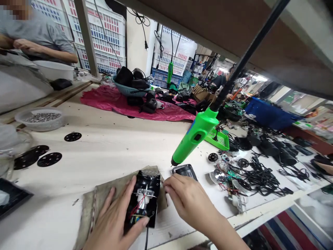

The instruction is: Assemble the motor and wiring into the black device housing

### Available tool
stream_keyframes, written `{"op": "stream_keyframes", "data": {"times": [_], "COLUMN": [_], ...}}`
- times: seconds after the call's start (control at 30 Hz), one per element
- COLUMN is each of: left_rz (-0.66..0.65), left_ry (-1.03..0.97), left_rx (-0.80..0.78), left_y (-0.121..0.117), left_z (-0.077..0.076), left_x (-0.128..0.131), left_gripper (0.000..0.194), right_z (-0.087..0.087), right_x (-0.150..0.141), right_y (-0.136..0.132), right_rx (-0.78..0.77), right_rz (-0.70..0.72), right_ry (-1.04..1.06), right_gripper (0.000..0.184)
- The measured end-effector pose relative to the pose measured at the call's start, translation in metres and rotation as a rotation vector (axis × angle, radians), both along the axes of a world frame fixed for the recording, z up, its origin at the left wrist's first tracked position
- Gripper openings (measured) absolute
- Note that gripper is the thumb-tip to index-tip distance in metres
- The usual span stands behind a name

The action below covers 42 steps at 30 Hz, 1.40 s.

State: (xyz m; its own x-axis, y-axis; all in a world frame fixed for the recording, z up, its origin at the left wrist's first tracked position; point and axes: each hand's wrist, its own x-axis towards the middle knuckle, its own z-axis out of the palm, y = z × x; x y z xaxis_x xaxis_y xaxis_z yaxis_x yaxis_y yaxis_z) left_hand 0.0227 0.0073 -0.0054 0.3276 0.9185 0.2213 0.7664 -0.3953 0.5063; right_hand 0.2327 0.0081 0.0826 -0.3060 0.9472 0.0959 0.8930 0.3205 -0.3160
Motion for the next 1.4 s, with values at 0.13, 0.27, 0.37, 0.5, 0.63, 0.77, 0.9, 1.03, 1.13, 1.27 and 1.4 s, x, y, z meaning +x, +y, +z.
{"op": "stream_keyframes", "data": {"times": [0.13, 0.27, 0.37, 0.5, 0.63, 0.77, 0.9, 1.03, 1.13, 1.27, 1.4], "left_rz": [-0.046, -0.033, -0.035, -0.092, -0.124, -0.103, -0.111, -0.013, 0.056, 0.111, 0.083], "left_ry": [-0.020, 0.004, 0.011, 0.016, 0.022, -0.023, -0.044, -0.032, -0.046, -0.092, -0.109], "left_rx": [0.020, 0.072, 0.085, 0.141, 0.140, 0.068, 0.047, -0.018, -0.071, -0.068, -0.036], "left_y": [0.001, 0.000, 0.001, 0.006, 0.007, 0.005, 0.004, 0.000, -0.004, -0.008, -0.010], "left_z": [0.000, 0.004, 0.004, 0.001, -0.003, -0.006, -0.004, 0.000, 0.001, 0.005, 0.009], "left_x": [0.000, 0.001, 0.001, -0.003, -0.004, -0.001, 0.001, 0.001, 0.002, 0.005, 0.006], "left_gripper": [0.064, 0.065, 0.067, 0.072, 0.076, 0.072, 0.070, 0.067, 0.065, 0.060, 0.055], "right_z": [-0.004, -0.008, -0.010, -0.014, -0.019, -0.021, -0.021, -0.021, -0.024, -0.035, -0.047], "right_x": [-0.011, -0.019, -0.021, -0.020, -0.022, -0.026, -0.029, -0.024, -0.014, -0.005, -0.007], "right_y": [0.000, 0.007, 0.011, 0.010, 0.008, 0.008, 0.004, -0.008, -0.020, -0.035, -0.043], "right_rx": [0.028, 0.070, 0.088, 0.109, 0.144, 0.132, 0.126, 0.116, 0.138, 0.139, 0.140], "right_rz": [0.059, 0.148, 0.203, 0.251, 0.258, 0.222, 0.150, 0.048, -0.069, -0.162, -0.168], "right_ry": [-0.061, -0.203, -0.231, -0.254, -0.299, -0.291, -0.265, -0.154, 0.016, 0.228, 0.289], "right_gripper": [0.005, 0.009, 0.013, 0.015, 0.014, 0.014, 0.012, 0.005, 0.015, 0.019, 0.017]}}
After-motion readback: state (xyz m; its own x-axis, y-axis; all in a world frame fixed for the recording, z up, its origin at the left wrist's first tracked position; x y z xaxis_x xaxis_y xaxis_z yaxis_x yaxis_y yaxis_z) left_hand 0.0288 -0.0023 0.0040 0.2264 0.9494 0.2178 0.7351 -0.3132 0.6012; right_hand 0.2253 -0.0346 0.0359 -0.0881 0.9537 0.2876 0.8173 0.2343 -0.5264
